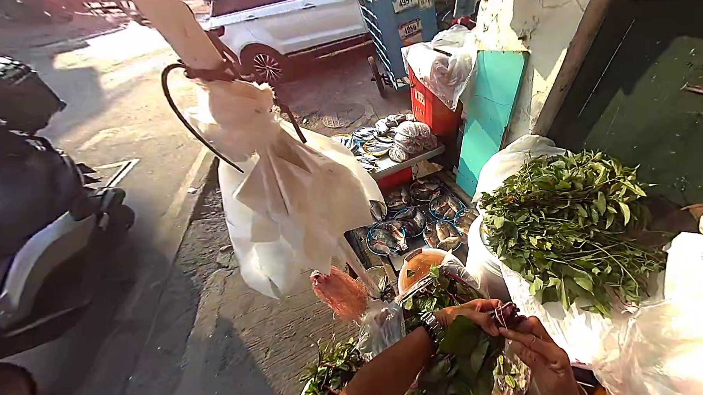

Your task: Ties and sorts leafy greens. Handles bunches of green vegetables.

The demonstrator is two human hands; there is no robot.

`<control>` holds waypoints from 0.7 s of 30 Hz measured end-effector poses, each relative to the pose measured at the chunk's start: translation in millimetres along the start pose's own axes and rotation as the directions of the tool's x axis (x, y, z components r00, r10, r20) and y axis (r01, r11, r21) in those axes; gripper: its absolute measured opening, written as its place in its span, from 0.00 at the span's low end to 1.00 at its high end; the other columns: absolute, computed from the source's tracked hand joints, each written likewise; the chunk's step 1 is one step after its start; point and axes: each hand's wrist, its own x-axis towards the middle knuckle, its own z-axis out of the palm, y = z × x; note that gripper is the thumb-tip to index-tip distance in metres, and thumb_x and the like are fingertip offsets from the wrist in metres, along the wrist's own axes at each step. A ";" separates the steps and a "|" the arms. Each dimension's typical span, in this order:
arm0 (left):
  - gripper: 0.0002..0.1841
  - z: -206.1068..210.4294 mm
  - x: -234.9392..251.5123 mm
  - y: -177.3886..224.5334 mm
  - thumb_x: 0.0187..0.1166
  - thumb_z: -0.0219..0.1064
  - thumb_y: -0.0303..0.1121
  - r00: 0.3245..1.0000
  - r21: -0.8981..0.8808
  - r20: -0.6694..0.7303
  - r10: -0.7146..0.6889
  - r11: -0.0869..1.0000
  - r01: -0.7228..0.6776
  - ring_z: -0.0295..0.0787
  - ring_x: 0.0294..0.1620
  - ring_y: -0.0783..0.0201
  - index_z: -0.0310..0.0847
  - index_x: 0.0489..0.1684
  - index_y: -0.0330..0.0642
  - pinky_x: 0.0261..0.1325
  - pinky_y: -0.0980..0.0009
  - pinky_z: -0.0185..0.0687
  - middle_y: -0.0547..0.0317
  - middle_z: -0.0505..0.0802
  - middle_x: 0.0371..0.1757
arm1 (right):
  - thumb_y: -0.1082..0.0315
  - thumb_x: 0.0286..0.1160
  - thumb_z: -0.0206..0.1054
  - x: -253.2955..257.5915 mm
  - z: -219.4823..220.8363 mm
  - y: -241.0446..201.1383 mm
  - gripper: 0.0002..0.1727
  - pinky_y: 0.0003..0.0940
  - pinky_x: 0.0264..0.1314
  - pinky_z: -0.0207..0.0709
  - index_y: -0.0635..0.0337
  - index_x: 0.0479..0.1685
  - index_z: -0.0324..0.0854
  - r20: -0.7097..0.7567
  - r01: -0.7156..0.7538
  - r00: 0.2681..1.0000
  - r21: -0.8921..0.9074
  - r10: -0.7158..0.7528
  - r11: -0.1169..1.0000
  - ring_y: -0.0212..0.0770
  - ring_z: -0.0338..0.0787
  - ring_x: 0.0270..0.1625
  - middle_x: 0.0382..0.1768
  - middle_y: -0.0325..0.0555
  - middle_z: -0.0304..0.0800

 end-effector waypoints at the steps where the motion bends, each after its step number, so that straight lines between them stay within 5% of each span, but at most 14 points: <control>1: 0.19 3.7 2.0 5.7 0.67 0.69 0.31 1.000 0.031 -0.019 -0.024 0.999 0.025 0.88 0.50 0.77 0.78 0.58 0.51 0.57 0.73 0.83 0.70 0.92 0.50 | 0.57 0.82 0.67 -0.5 4.9 6.8 0.11 0.19 0.68 0.76 0.38 0.51 0.96 -0.075 -0.009 0.997 0.138 0.020 0.990 0.23 0.82 0.62 0.54 0.23 0.89; 4: 0.22 12.5 3.5 16.1 0.66 0.71 0.32 0.991 0.115 -0.128 -0.025 0.993 0.040 0.87 0.49 0.74 0.73 0.61 0.47 0.56 0.71 0.84 0.66 0.89 0.49 | 0.51 0.75 0.72 5.1 17.9 24.4 0.10 0.26 0.70 0.78 0.40 0.38 0.97 -0.209 0.004 0.970 0.523 0.123 0.852 0.28 0.84 0.65 0.58 0.26 0.91; 6: 0.28 23.3 -0.5 30.2 0.65 0.73 0.34 0.973 0.150 -0.225 0.050 0.989 -0.017 0.87 0.50 0.76 0.69 0.66 0.47 0.57 0.73 0.84 0.69 0.89 0.51 | 0.51 0.74 0.72 8.2 20.6 29.2 0.11 0.34 0.76 0.77 0.41 0.44 0.96 -0.194 -0.009 0.963 0.666 0.185 0.746 0.35 0.84 0.73 0.67 0.31 0.89; 10: 0.29 52.2 -16.1 64.5 0.65 0.71 0.32 0.847 0.263 -0.464 0.259 0.953 -0.147 0.88 0.48 0.77 0.64 0.67 0.45 0.55 0.74 0.86 0.71 0.89 0.50 | 0.54 0.79 0.68 2.0 15.9 33.1 0.15 0.29 0.64 0.85 0.45 0.27 0.94 -0.101 -0.142 0.960 0.621 0.259 0.770 0.33 0.91 0.61 0.55 0.36 0.94; 13: 0.33 57.2 -37.6 64.9 0.68 0.69 0.30 0.685 0.330 -0.618 0.386 0.918 -0.220 0.91 0.49 0.70 0.63 0.75 0.36 0.57 0.68 0.88 0.62 0.90 0.52 | 0.52 0.76 0.71 -9.6 13.7 27.0 0.15 0.30 0.59 0.87 0.51 0.47 0.95 -0.004 -0.318 0.923 0.557 0.386 0.767 0.33 0.93 0.56 0.53 0.38 0.96; 16: 0.23 60.7 -60.5 44.0 0.71 0.69 0.34 0.430 0.239 -0.824 0.370 0.914 -0.328 0.94 0.42 0.65 0.76 0.65 0.36 0.50 0.66 0.92 0.56 0.95 0.43 | 0.26 0.63 0.69 -20.1 20.2 23.5 0.57 0.33 0.75 0.78 0.68 0.81 0.67 0.176 -0.440 0.897 0.297 0.405 0.847 0.34 0.84 0.72 0.74 0.47 0.83; 18: 0.18 64.9 -72.4 27.0 0.76 0.63 0.33 0.270 0.188 -0.909 0.316 0.892 -0.410 0.94 0.41 0.64 0.76 0.62 0.37 0.47 0.66 0.92 0.55 0.94 0.41 | 0.22 0.53 0.71 -28.3 30.2 16.9 0.70 0.29 0.80 0.73 0.73 0.87 0.57 0.297 -0.500 0.843 0.129 0.448 0.856 0.30 0.78 0.78 0.81 0.53 0.75; 21: 0.12 61.5 -91.0 -5.4 0.86 0.54 0.32 0.092 0.186 -0.960 0.266 0.845 -0.501 0.93 0.42 0.66 0.78 0.56 0.39 0.48 0.67 0.91 0.57 0.94 0.40 | 0.28 0.38 0.84 -43.7 49.8 16.6 0.77 0.26 0.70 0.80 0.76 0.87 0.52 0.369 -0.671 0.708 0.089 0.602 0.736 0.25 0.84 0.67 0.72 0.52 0.81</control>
